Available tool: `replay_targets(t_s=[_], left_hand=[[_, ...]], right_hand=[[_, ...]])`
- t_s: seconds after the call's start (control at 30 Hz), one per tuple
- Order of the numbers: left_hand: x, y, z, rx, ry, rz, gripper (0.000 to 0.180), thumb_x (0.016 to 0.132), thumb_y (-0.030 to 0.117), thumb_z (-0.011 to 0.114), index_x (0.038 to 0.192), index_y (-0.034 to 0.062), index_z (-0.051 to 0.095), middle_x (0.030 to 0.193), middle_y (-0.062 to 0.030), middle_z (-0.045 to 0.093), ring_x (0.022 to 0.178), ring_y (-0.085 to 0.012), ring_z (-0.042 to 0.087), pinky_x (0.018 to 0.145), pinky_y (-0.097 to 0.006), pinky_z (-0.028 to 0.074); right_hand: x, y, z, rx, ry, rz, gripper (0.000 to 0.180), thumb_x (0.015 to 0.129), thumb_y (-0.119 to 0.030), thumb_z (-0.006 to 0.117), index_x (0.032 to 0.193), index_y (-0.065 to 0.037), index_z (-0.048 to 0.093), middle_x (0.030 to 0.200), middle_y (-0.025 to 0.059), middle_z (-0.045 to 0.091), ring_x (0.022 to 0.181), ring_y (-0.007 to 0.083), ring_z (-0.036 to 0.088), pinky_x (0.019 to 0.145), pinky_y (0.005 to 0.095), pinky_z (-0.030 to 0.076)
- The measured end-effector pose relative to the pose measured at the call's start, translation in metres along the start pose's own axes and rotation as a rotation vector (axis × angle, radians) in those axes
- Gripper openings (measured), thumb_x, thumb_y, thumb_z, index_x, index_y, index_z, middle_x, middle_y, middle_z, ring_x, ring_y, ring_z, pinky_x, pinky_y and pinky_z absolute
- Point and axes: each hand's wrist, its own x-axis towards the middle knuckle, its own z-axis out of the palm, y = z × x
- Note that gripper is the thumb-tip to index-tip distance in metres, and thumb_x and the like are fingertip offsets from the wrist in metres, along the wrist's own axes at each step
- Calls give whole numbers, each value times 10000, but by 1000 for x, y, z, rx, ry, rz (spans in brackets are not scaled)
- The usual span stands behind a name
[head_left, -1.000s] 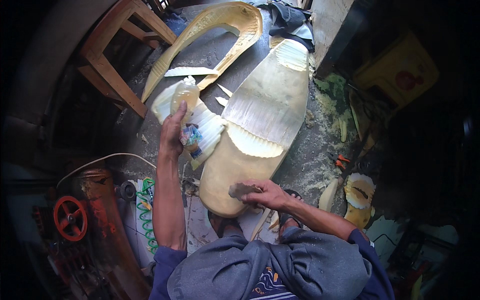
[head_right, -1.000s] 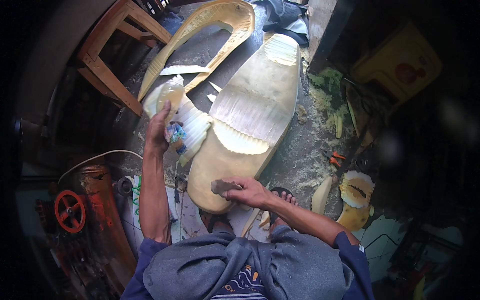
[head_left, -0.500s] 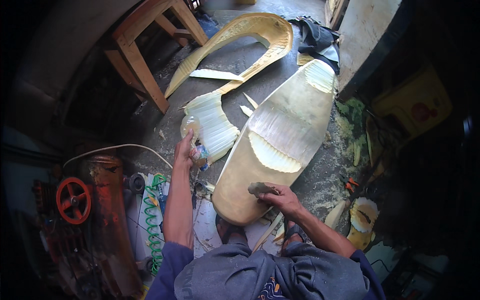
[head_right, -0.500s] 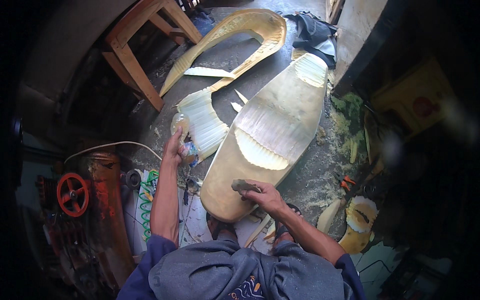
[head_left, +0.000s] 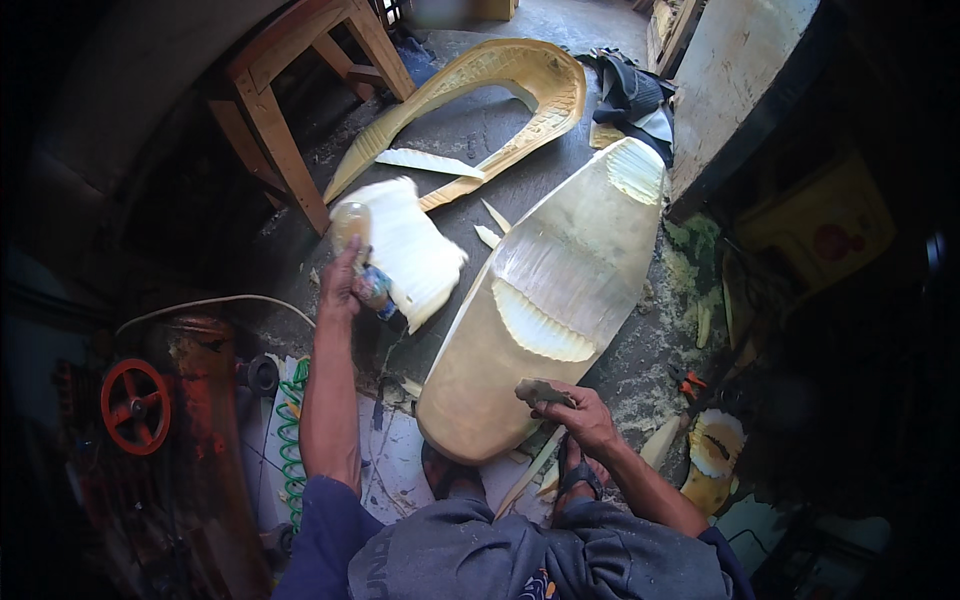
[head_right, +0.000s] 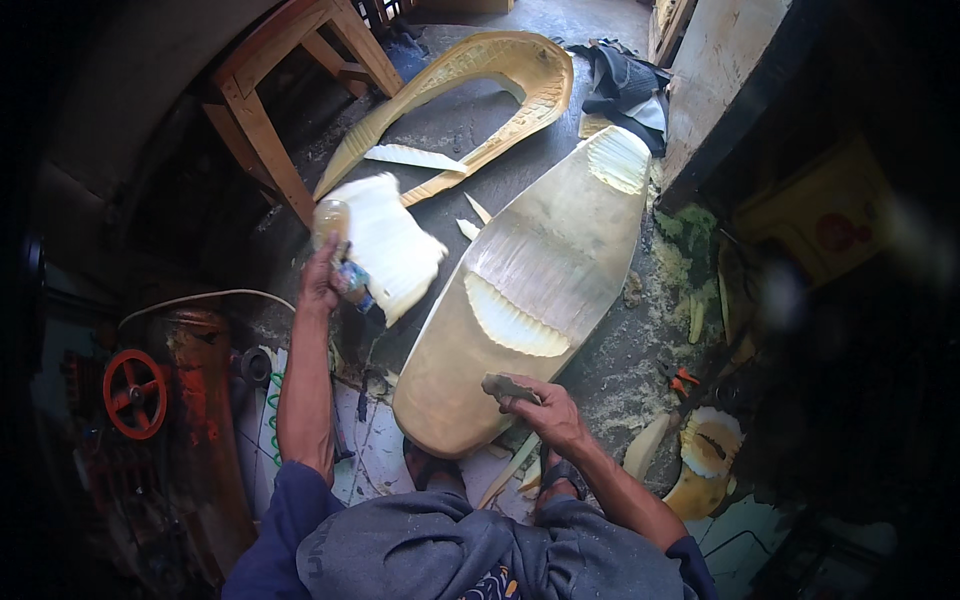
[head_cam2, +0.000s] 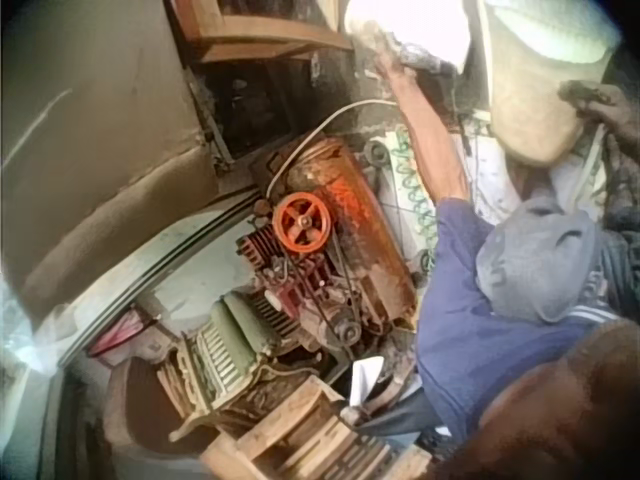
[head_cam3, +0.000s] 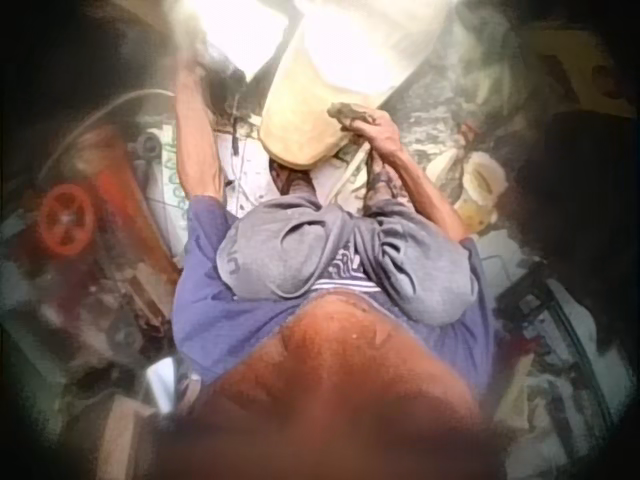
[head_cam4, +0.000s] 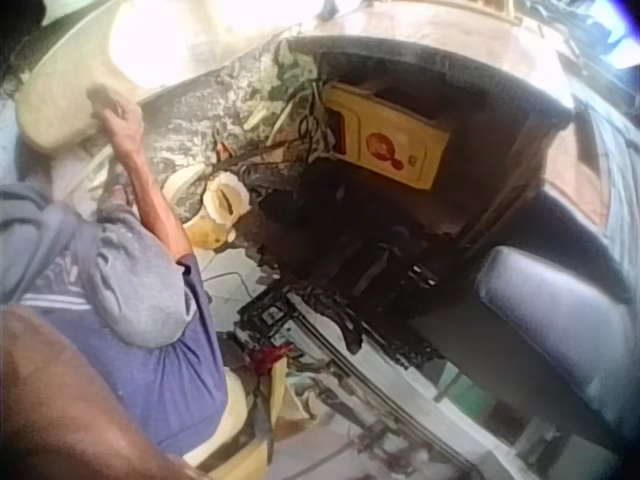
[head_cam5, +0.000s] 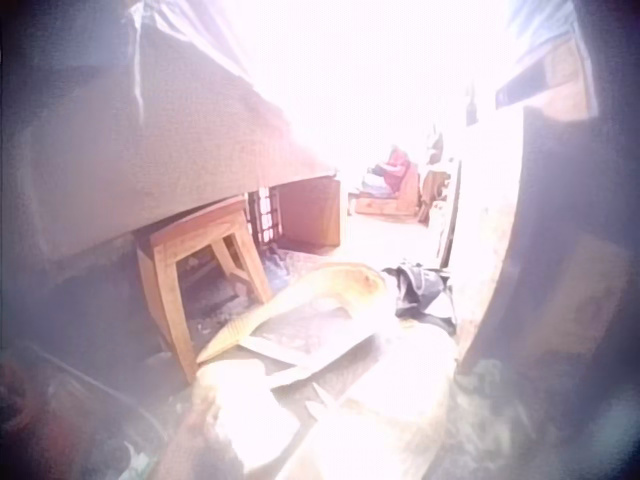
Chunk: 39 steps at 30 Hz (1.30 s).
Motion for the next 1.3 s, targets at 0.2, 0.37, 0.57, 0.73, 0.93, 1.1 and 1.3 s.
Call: replay_targets(t_s=[0.2,0.37,0.57,0.73,0.93,1.1,1.3], left_hand=[[-103,24,14,-275,-14,130,390,1018,377,666,1264,77,623,969,-27,674,819,-152,668,714,-326,589],[-223,-53,57,-237,-111,-214,418,1041,382,623,1314,67,590,1040,-68,714,878,-177,696,746,-349,603],[-271,-52,42,293,-501,-449,590,1034,468,614,1375,-10,554,1080,-122,725,899,-182,697,718,-320,581],[-257,-15,52,-110,-265,-166,486,1059,517,540,1094,35,599,784,-49,612,669,-149,614,613,-280,529],[-197,26,89,-406,-39,163,504,1031,540,594,806,97,508,626,24,387,519,-102,408,475,-280,384],[-191,38,109,-498,6,112,489,1009,496,660,765,111,482,609,26,356,476,-105,328,436,-297,297],[-200,37,110,-500,-25,44,428,1021,452,656,835,106,486,622,21,351,457,-120,351,431,-307,341]], right_hand=[[3,-12,-9,81,31,-78,432,940,-128,684,1363,-44,667,1039,31,749,791,68,636,698,232,514],[7,-37,-26,197,334,-366,358,952,-134,670,1291,-20,684,984,63,744,772,101,662,637,250,518],[-5,-64,-33,240,592,-505,241,983,-149,648,1186,-36,711,1028,51,735,792,112,666,641,249,506],[-11,-66,8,67,212,-263,359,986,-180,685,1312,-30,665,1001,37,719,794,67,623,635,230,481],[7,-68,59,17,-69,-55,405,994,-307,689,1291,-33,673,834,-8,644,660,57,516,570,239,420],[16,-78,77,-69,-7,-77,387,993,-359,658,1178,-23,717,828,1,653,681,79,549,587,263,444],[19,-74,85,-14,-56,-76,361,983,-308,659,1181,-10,711,821,7,662,711,96,585,615,277,460]])
